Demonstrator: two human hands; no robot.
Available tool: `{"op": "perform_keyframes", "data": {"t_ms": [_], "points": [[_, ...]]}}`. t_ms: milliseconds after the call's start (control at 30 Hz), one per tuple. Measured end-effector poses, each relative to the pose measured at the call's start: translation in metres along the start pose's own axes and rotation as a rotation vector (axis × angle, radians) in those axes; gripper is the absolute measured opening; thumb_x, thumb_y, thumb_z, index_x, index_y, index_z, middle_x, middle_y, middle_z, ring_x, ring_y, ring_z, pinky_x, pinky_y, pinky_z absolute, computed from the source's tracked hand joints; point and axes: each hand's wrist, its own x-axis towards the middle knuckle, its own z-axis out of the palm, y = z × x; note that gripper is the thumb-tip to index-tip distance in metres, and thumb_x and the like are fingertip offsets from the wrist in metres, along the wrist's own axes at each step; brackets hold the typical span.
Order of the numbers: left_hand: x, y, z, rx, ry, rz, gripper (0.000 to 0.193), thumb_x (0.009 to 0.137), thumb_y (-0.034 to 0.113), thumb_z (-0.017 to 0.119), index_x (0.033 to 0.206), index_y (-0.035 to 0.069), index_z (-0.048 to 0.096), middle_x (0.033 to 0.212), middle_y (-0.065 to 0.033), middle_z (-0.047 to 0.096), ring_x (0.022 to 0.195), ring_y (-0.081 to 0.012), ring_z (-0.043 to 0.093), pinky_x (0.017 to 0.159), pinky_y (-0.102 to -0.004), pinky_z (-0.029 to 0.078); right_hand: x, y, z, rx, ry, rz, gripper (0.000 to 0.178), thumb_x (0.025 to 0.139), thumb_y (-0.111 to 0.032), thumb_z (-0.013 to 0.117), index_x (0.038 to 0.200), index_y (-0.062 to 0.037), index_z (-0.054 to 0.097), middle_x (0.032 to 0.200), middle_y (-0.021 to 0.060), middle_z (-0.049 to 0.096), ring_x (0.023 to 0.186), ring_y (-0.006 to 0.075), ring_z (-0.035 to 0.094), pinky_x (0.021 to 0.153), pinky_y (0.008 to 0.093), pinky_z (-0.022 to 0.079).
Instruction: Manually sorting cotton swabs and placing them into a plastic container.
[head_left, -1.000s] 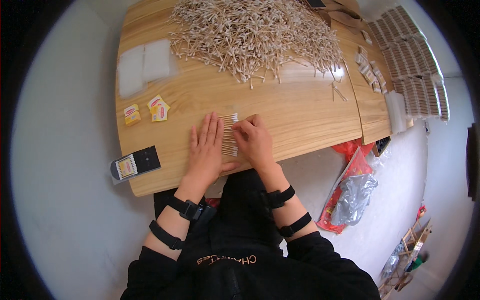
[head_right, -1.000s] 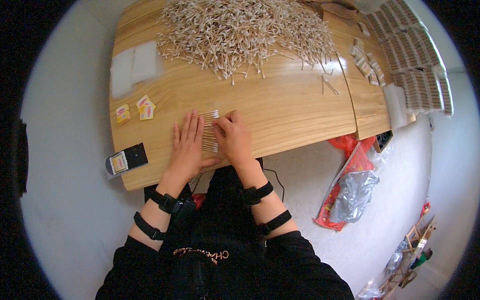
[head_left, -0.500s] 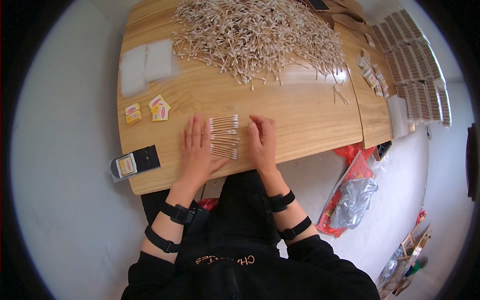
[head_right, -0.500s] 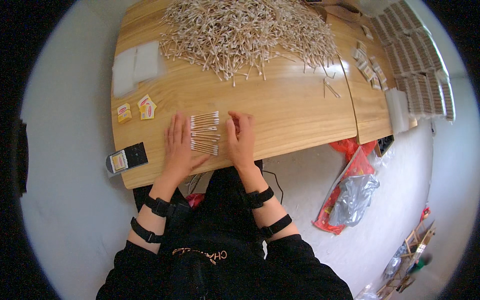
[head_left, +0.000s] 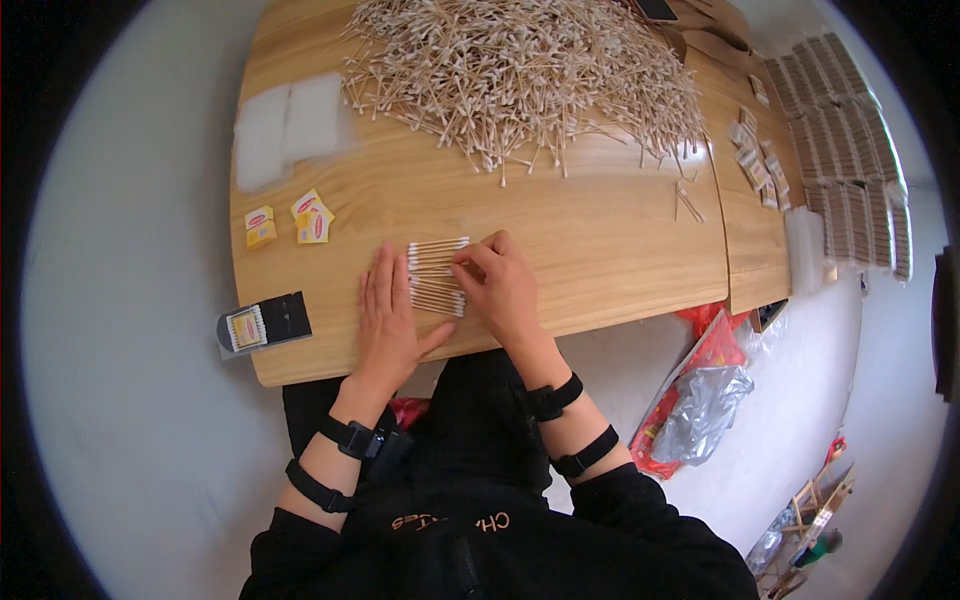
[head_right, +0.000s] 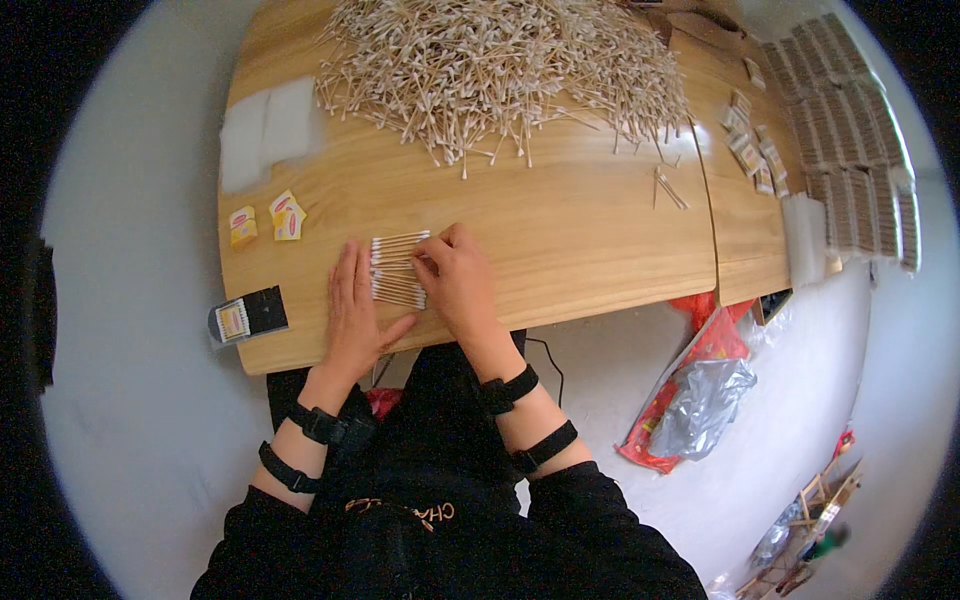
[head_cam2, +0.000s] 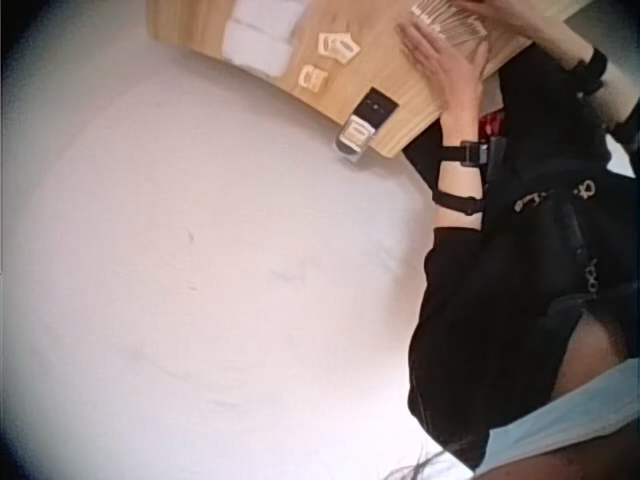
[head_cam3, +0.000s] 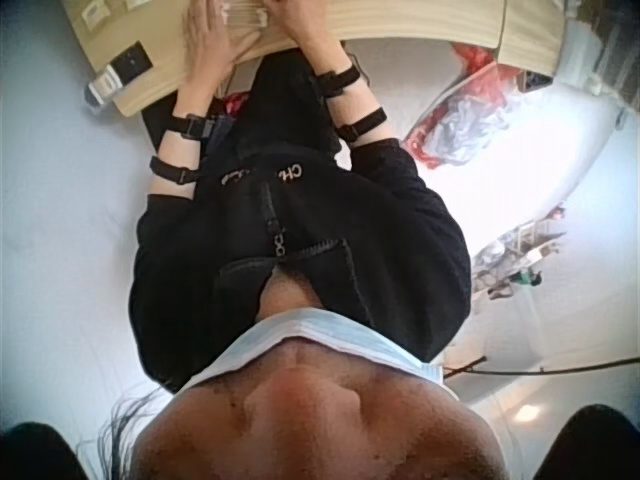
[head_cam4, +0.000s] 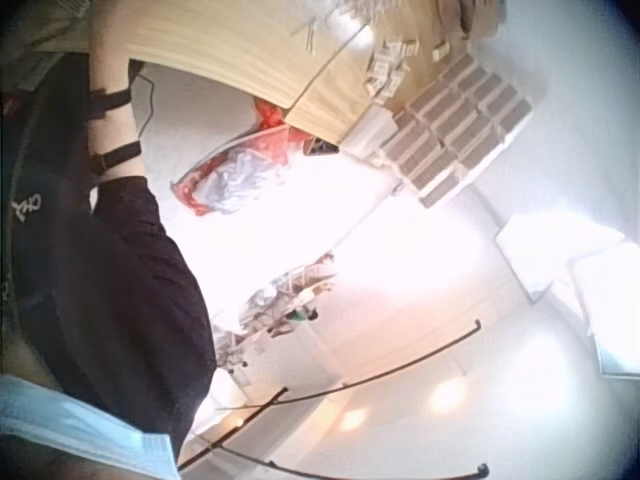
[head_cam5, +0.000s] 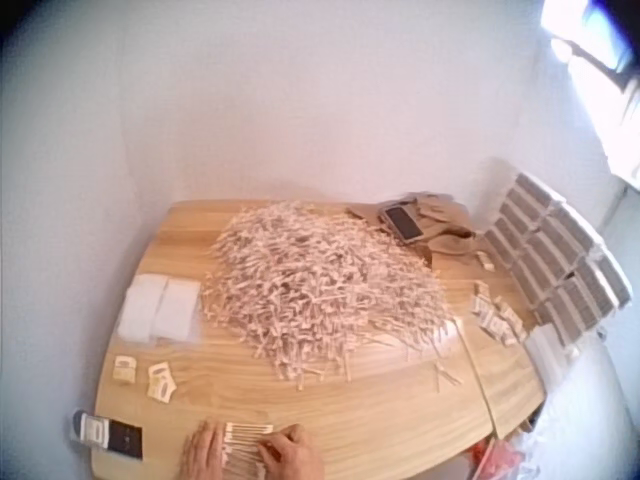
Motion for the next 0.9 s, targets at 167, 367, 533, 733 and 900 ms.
{"op": "perform_keyframes", "data": {"t_ms": [167, 367, 533, 733, 900], "points": [[-0.001, -0.001, -0.001, 0.012, 0.018, 0.007, 0.103, 0.070, 0.035, 0.080, 0.145, -0.004, 0.020, 0.153, -0.0224, 0.016, 0.142, -0.0373, 0.017, 0.116, -0.0491, 0.016, 0.004, -0.004, 0.000, -0.009, -0.094, 0.093, 0.011, 0.077, -0.011, 0.070, 0.087, -0.0074, 0.068, 0.084, 0.0108, 0.057, 0.081, 0.0291, 0.059, 0.069, 0.0388, 0.049], [-0.003, -0.002, -0.002, 0.019, 0.017, -0.004, 0.102, 0.068, 0.034, 0.081, 0.143, -0.004, 0.023, 0.152, -0.0219, 0.019, 0.142, -0.0370, 0.018, 0.115, -0.0492, 0.017, 0.004, -0.003, 0.007, -0.093, -0.016, 0.004, 0.008, 0.078, -0.011, 0.071, 0.083, -0.0084, 0.067, 0.079, 0.0063, 0.057, 0.066, 0.0210, 0.061, 0.060, 0.0331, 0.049], [0.000, 0.004, -0.003, 0.044, -0.010, -0.001, 0.101, 0.068, 0.033, 0.081, 0.143, -0.004, 0.024, 0.152, -0.0220, 0.020, 0.142, -0.0373, 0.019, 0.115, -0.0498, 0.017, 0.002, 0.000, 0.005, -0.101, 0.021, -0.005, 0.007, 0.077, -0.010, 0.071, 0.082, -0.0082, 0.065, 0.079, 0.0069, 0.057, 0.066, 0.0223, 0.061, 0.059, 0.0339, 0.049], [-0.002, 0.002, 0.000, 0.057, -0.023, 0.010, 0.105, 0.068, 0.035, 0.081, 0.145, -0.004, 0.021, 0.152, -0.0225, 0.019, 0.142, -0.0375, 0.017, 0.115, -0.0501, 0.017, 0.002, 0.004, 0.004, -0.068, 0.029, -0.058, 0.005, 0.081, -0.010, 0.068, 0.086, -0.0079, 0.067, 0.078, 0.0077, 0.057, 0.064, 0.0217, 0.059, 0.059, 0.0330, 0.048], [0.010, -0.008, -0.002, 0.103, 0.050, 0.066, 0.105, 0.067, 0.036, 0.081, 0.145, -0.003, 0.022, 0.153, -0.0218, 0.018, 0.143, -0.0374, 0.016, 0.114, -0.0516, 0.019, -0.004, 0.008, -0.003, 0.284, 0.177, 0.107, 0.013, 0.091, -0.013, 0.060, 0.098, -0.0053, 0.067, 0.087, 0.0077, 0.056, 0.074, 0.0141, 0.056, 0.065, 0.0281, 0.047]]}}
